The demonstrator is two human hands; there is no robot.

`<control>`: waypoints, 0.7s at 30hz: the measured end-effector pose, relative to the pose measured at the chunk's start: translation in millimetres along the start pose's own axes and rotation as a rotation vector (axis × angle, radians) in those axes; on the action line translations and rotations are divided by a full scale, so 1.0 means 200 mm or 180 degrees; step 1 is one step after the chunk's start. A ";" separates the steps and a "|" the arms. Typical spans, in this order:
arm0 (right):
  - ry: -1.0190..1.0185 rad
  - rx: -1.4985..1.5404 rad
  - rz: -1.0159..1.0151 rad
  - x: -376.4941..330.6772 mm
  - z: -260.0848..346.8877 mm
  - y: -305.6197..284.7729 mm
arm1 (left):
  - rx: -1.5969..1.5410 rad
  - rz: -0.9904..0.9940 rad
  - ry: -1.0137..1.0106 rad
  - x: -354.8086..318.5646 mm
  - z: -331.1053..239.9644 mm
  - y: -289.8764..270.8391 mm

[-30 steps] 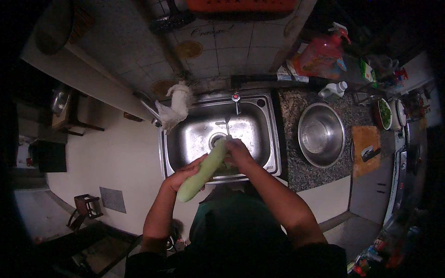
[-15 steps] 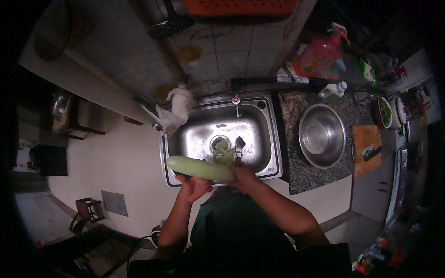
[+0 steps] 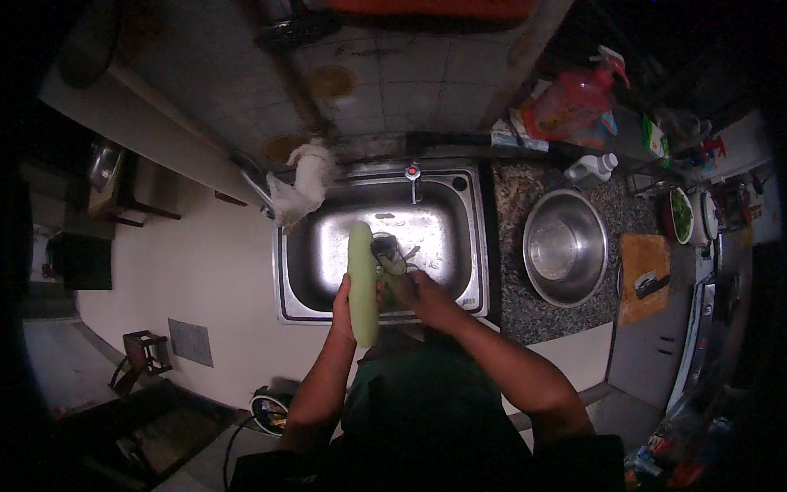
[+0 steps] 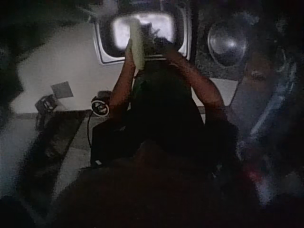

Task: The person operates a rice cooker, washes their hands and a bowl in a sink, and then peels a long green vegetable using a handheld peeler while holding the vegetable over the sink.

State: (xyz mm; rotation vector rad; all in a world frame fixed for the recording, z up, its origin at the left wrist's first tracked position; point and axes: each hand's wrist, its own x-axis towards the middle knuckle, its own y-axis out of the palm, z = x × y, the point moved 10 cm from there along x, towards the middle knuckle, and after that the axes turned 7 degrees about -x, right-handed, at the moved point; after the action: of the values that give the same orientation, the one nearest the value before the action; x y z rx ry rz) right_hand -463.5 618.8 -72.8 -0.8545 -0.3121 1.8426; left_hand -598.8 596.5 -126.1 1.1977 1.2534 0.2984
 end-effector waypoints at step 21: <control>-0.0342 -0.0481 0.0715 -0.25 0.20 0.07 | -0.0153 -0.0238 0.0156 0.14 -0.12 -0.09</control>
State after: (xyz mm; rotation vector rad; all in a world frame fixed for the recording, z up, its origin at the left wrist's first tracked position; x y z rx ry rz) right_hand -490.5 575.5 -31.0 -0.9257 -0.4427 2.0989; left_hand -615.5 622.7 -152.5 1.1057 1.3232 0.3026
